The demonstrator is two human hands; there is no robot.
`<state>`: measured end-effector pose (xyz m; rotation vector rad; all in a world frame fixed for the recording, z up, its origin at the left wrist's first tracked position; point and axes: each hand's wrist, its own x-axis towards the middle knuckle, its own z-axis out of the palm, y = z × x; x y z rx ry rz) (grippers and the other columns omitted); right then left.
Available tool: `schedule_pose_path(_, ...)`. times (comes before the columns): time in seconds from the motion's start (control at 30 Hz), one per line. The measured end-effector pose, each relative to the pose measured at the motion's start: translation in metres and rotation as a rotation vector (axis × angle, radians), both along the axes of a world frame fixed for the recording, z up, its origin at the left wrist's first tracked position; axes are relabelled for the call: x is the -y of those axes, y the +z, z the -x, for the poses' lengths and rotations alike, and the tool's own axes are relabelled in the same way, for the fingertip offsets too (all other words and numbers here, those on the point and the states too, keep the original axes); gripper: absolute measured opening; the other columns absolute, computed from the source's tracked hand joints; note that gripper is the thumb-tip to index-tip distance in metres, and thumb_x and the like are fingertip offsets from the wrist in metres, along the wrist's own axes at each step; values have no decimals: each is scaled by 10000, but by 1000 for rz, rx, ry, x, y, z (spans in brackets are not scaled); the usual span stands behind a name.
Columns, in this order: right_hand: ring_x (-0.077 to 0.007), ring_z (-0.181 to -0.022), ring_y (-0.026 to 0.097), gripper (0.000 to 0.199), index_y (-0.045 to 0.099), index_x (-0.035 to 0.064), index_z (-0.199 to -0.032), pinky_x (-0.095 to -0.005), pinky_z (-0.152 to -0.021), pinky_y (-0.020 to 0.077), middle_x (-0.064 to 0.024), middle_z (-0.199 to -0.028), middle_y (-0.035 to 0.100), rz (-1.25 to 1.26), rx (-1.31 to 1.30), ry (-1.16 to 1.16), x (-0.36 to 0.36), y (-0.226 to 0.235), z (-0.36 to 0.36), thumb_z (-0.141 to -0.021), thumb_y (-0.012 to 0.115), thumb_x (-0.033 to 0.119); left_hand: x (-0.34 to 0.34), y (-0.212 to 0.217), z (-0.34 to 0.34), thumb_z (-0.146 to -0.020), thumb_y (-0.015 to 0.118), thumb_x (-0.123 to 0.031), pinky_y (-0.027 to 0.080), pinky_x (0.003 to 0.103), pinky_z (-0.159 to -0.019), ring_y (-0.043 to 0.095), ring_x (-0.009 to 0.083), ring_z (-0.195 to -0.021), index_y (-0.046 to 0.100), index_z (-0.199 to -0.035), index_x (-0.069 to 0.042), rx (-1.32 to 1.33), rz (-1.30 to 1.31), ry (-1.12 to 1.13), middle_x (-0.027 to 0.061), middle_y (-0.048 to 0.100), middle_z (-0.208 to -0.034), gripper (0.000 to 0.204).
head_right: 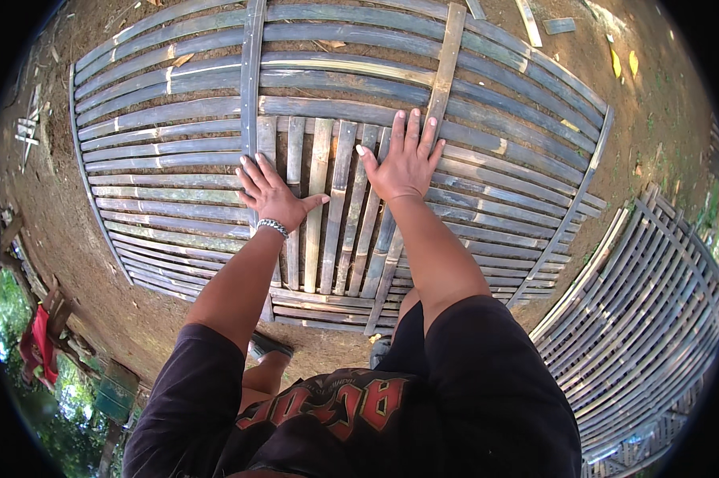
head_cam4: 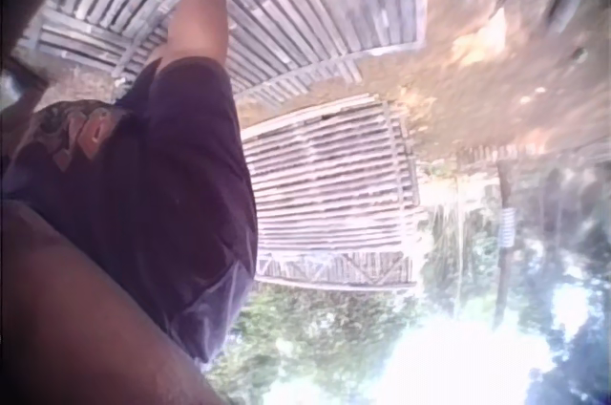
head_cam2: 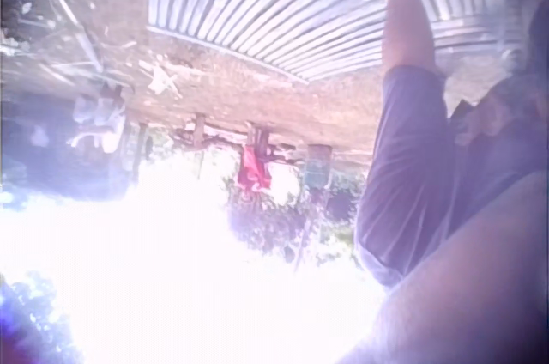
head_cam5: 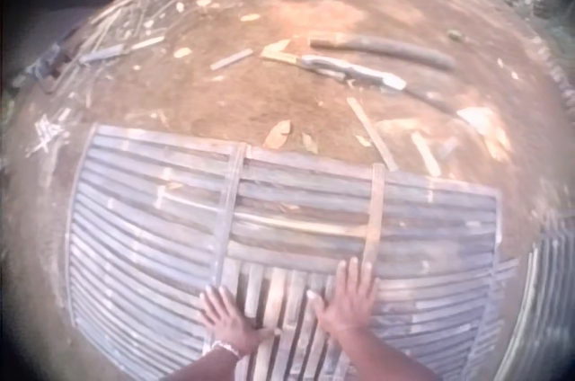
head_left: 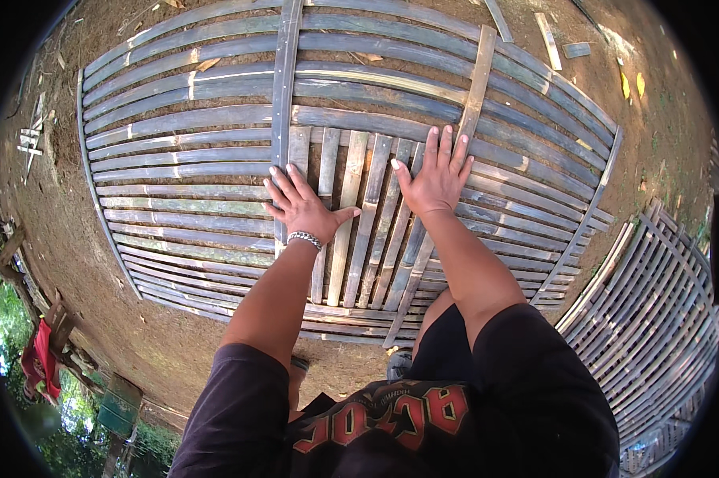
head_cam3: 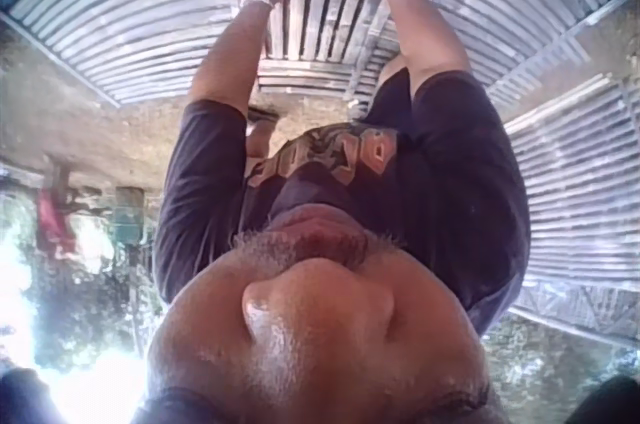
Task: The person assembles a rectangular bamboo panel by hand, using a wooden mallet to secure slats into a frame. They then use a knife to trim excess material from the slats and inspect the finished panel before placing it on a larger structure.
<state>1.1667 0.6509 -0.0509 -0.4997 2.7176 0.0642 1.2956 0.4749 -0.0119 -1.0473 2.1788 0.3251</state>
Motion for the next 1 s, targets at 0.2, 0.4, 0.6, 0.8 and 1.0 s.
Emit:
schedule_pose_path(0.2, -327, -1553, 18, 907, 175, 93, -1600, -610, -1213, -27, -117, -1680, 113, 285, -52, 80, -16, 3, -9, -952, 399, 686, -5, 2, 6, -548, 854, -722, 65, 650, -1186, -84, 442, -1526, -130, -1577, -27, 11, 27, 32, 261, -113, -1645, 1585)
schedule_pose_path(0.4, -296, -1548, 106, 749, 304, 77, -1564, -670, -1188, 25, -119, -1663, 188, 556, 223, 437, 31, 44, -96, -989, 459, 531, -5, -33, -17, -741, 761, -647, 67, 658, -1185, -73, 444, -1529, -102, -1591, -52, -85, 114, 28, 238, -108, -1655, 1349)
schedule_pose_path(0.6, -301, -1550, 91, 725, 356, 71, -1539, -724, -1155, 13, -113, -1658, 196, 757, 91, 486, 112, 51, -77, -953, 564, 444, -3, -98, -51, -983, 503, -540, 175, 728, -1124, -3, 450, -1525, 61, -1621, -163, -252, 382, -80, 183, -41, -1672, 863)
schedule_pose_path(0.8, -272, -1555, 45, 670, 323, 149, -1558, -681, -1185, -25, -82, -1667, 173, 984, -79, 613, 230, 67, -54, -1025, 358, 553, 9, -54, -31, -943, 489, -604, 82, 741, -1130, -73, 514, -1501, 42, -1622, -156, 359, -183, -508, 199, -21, -1674, 928)
schedule_pose_path(1.0, -251, -1558, 53, 693, 164, 242, -1612, -611, -1222, -41, -56, -1687, 113, 514, 36, 729, 256, -13, -36, -1029, 259, 605, 2, -14, -16, -875, 553, -643, -20, 732, -1132, -175, 525, -1485, 28, -1621, -142, 118, -85, -111, 307, -108, -1634, 1041)
